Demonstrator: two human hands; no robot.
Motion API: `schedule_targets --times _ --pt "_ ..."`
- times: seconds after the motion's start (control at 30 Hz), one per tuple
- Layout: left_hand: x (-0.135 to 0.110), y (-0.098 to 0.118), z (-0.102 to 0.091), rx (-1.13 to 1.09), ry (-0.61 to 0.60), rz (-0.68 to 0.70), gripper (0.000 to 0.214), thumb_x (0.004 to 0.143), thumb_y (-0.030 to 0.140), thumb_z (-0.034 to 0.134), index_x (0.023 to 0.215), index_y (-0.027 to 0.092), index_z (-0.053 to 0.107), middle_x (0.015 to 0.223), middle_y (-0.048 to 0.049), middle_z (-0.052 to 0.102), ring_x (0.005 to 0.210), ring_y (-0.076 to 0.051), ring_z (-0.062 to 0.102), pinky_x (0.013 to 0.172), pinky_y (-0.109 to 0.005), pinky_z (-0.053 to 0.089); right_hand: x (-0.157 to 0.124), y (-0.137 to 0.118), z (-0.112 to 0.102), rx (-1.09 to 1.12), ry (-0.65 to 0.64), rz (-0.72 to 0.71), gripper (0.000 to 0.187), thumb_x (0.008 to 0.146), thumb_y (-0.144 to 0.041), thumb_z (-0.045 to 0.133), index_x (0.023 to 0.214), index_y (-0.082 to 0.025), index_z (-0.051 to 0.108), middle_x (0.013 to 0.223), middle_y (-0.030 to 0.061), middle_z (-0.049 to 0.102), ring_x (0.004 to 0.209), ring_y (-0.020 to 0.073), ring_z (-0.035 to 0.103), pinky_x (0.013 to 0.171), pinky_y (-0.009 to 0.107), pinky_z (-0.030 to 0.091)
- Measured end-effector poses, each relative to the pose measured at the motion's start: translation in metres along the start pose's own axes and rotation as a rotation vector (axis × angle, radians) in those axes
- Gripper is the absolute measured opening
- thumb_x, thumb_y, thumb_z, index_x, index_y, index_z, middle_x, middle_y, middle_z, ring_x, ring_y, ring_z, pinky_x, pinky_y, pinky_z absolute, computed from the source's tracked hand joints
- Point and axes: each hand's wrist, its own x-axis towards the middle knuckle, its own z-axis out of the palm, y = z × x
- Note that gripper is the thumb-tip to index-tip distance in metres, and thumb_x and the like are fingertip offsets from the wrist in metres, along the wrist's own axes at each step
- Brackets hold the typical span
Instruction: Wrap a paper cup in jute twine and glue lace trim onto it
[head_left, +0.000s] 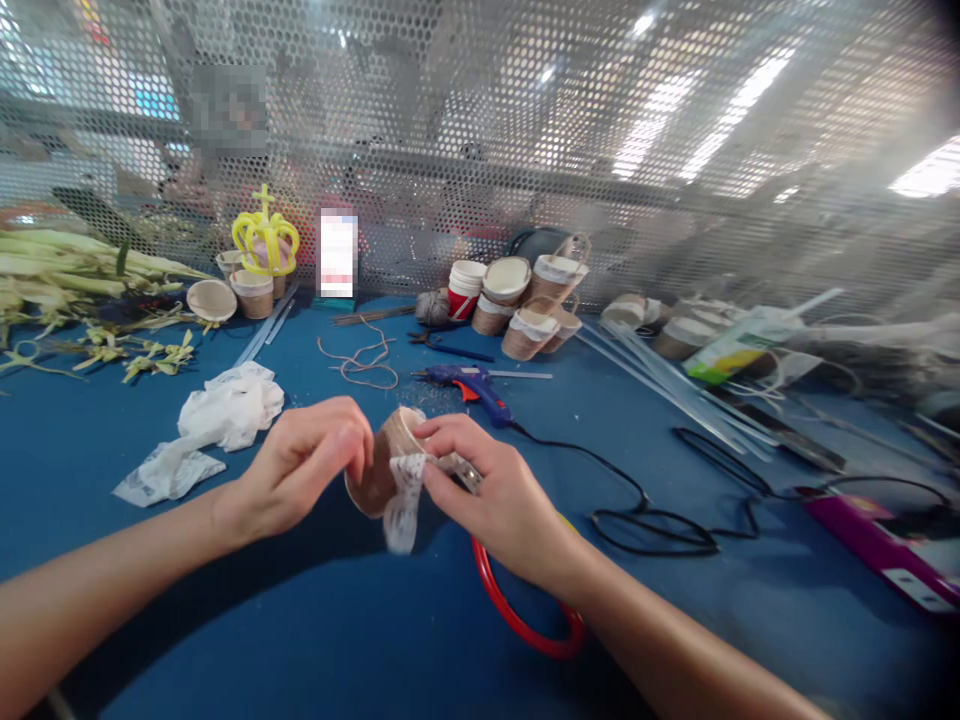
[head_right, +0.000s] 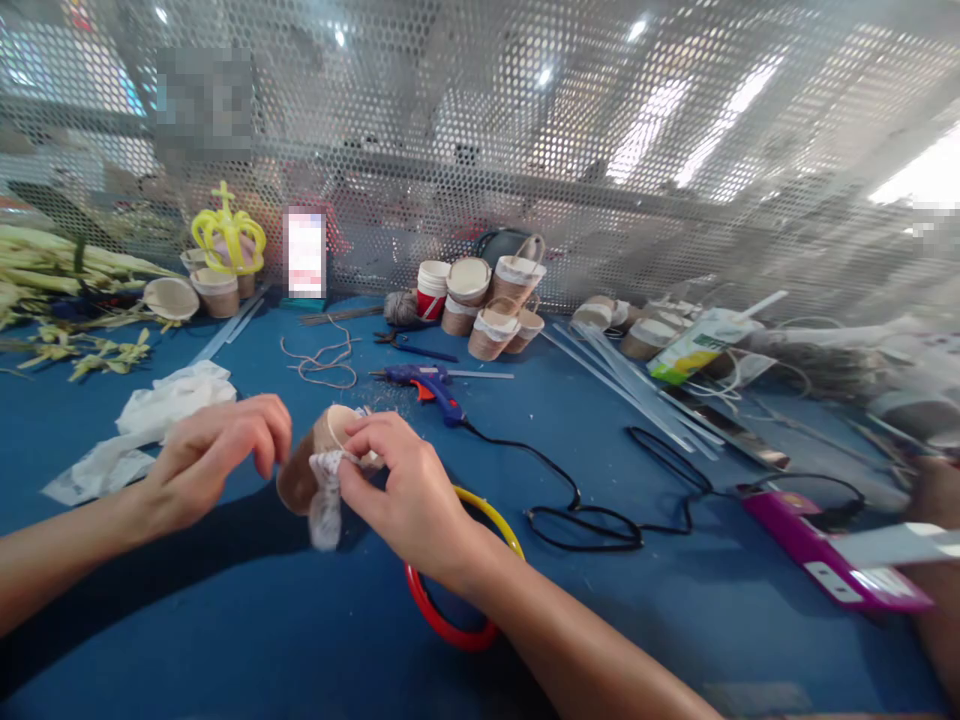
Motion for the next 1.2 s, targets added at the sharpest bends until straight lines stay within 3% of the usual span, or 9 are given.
schedule_targets --times 0.1,0.27,0.43,0.53,0.67,0.77,0.9,1.0,1.2 --pt "0.002 -0.008 0.006 0.046 0.102 -0.241 0.016 0.081 0.032 0.052 0.084 0.016 0.053 0.086 -0.0057 0.058 0.081 -0.017 0.054 0.075 -0.032 0.044 -0.001 0.001 0.0 0.0 -0.013 -0.019 0.008 0.075 -0.013 0.052 0.07 -0.019 0.053 0.09 0.0061 0.061 0.084 0.0153 0.059 0.076 0.03 0.046" --pt "0.002 -0.016 0.019 -0.239 -0.156 -0.502 0.055 0.075 0.041 0.059 0.12 0.016 0.04 0.12 -0.0111 0.053 0.107 -0.025 0.051 0.09 -0.039 0.041 -0.002 0.002 0.001 -0.014 -0.032 -0.066 0.007 0.076 -0.014 0.053 0.071 -0.018 0.054 0.091 0.0068 0.061 0.085 0.0152 0.059 0.076 0.031 0.046" --pt "-0.002 -0.019 0.021 -0.447 -0.194 -0.611 0.056 0.074 0.046 0.06 0.117 0.013 0.046 0.114 -0.0111 0.057 0.107 -0.028 0.05 0.089 -0.037 0.04 -0.003 0.001 -0.002 -0.027 -0.044 -0.134 0.004 0.078 -0.018 0.055 0.082 -0.02 0.055 0.096 0.0073 0.061 0.091 0.0176 0.058 0.08 0.036 0.047" --pt "-0.002 -0.02 0.02 -0.668 -0.157 -0.684 0.052 0.074 0.047 0.061 0.114 0.014 0.051 0.11 -0.0096 0.06 0.098 -0.025 0.056 0.081 -0.033 0.043 -0.002 0.0 -0.004 -0.046 -0.011 -0.17 0.025 0.075 -0.021 0.061 0.098 -0.019 0.053 0.102 0.0094 0.059 0.096 0.0202 0.056 0.082 0.039 0.047" --pt "0.0 -0.02 0.02 -0.998 -0.084 -0.765 0.048 0.073 0.048 0.062 0.105 0.013 0.059 0.093 -0.0083 0.067 0.082 -0.019 0.061 0.073 -0.028 0.044 -0.001 -0.003 -0.005 -0.097 0.181 -0.262 0.025 0.074 -0.015 0.06 0.098 -0.018 0.053 0.103 0.0108 0.058 0.099 0.0223 0.053 0.086 0.043 0.043" --pt "0.002 -0.02 0.021 -1.107 -0.086 -0.782 0.049 0.072 0.052 0.061 0.099 0.012 0.063 0.086 -0.0079 0.069 0.078 -0.018 0.061 0.072 -0.027 0.045 -0.004 -0.008 -0.007 -0.091 0.363 -0.331 0.014 0.073 -0.01 0.057 0.085 -0.019 0.056 0.084 0.0058 0.059 0.081 0.019 0.055 0.073 0.037 0.047" --pt "0.001 -0.021 0.022 -1.129 -0.087 -0.769 0.049 0.073 0.052 0.06 0.1 0.011 0.064 0.089 -0.0086 0.069 0.078 -0.017 0.061 0.072 -0.025 0.045 -0.011 -0.016 -0.008 0.284 0.12 -0.081 0.012 0.084 -0.014 0.045 0.08 -0.019 0.055 0.05 -0.006 0.046 0.041 0.0073 0.039 0.041 0.021 0.035" --pt "-0.001 -0.022 0.022 -1.093 -0.068 -0.744 0.048 0.075 0.052 0.058 0.105 0.014 0.061 0.095 -0.0089 0.068 0.083 -0.019 0.061 0.074 -0.027 0.046 -0.013 -0.018 -0.008 0.552 -0.086 0.12 0.019 0.09 -0.023 0.037 0.091 -0.016 0.055 0.041 -0.0101 0.037 0.035 0.0053 0.031 0.037 0.019 0.027" --pt "-0.001 -0.019 0.024 -0.949 -0.037 -0.729 0.052 0.075 0.055 0.055 0.111 0.017 0.054 0.103 -0.0115 0.065 0.092 -0.026 0.061 0.076 -0.034 0.047 -0.01 -0.02 -0.007 0.499 -0.179 0.201 0.025 0.088 -0.023 0.037 0.107 -0.013 0.051 0.043 -0.0104 0.038 0.037 0.0054 0.033 0.037 0.019 0.029"
